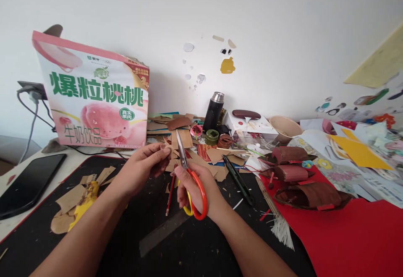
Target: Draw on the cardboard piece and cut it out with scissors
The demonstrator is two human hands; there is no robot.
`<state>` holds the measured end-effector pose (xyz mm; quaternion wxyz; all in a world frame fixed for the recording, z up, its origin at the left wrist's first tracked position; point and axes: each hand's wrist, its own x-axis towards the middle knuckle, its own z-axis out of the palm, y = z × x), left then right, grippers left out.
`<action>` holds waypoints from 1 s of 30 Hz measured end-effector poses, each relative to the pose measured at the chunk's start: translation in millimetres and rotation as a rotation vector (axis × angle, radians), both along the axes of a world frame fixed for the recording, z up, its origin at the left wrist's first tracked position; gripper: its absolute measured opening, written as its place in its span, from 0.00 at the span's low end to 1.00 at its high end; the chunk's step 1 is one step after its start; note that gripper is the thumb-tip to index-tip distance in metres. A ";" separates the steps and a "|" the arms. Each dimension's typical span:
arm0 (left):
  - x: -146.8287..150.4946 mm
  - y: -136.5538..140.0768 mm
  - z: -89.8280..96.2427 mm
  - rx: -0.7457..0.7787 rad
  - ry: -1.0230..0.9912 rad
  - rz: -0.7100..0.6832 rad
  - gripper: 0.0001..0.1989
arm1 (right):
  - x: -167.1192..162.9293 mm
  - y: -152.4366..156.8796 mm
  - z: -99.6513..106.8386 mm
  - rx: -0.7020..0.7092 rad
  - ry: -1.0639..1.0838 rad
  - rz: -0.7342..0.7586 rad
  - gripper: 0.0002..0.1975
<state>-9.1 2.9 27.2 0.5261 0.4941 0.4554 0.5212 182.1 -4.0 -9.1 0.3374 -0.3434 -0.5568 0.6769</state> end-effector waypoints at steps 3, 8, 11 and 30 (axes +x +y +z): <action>1.4 0.3 1.6 0.004 -0.047 0.063 0.25 | -2.1 -0.5 -1.8 -0.021 0.032 0.050 0.39; 4.1 0.7 -0.2 0.013 -0.107 0.170 0.22 | -4.8 2.1 -5.4 -0.064 0.094 0.093 0.45; 7.1 -0.3 -2.3 0.035 -0.047 0.179 0.22 | -4.3 3.4 -4.8 -0.064 0.103 0.116 0.48; 17.2 -2.8 -8.9 0.112 -0.053 0.262 0.18 | 2.1 -1.7 -2.3 0.059 0.015 0.181 0.46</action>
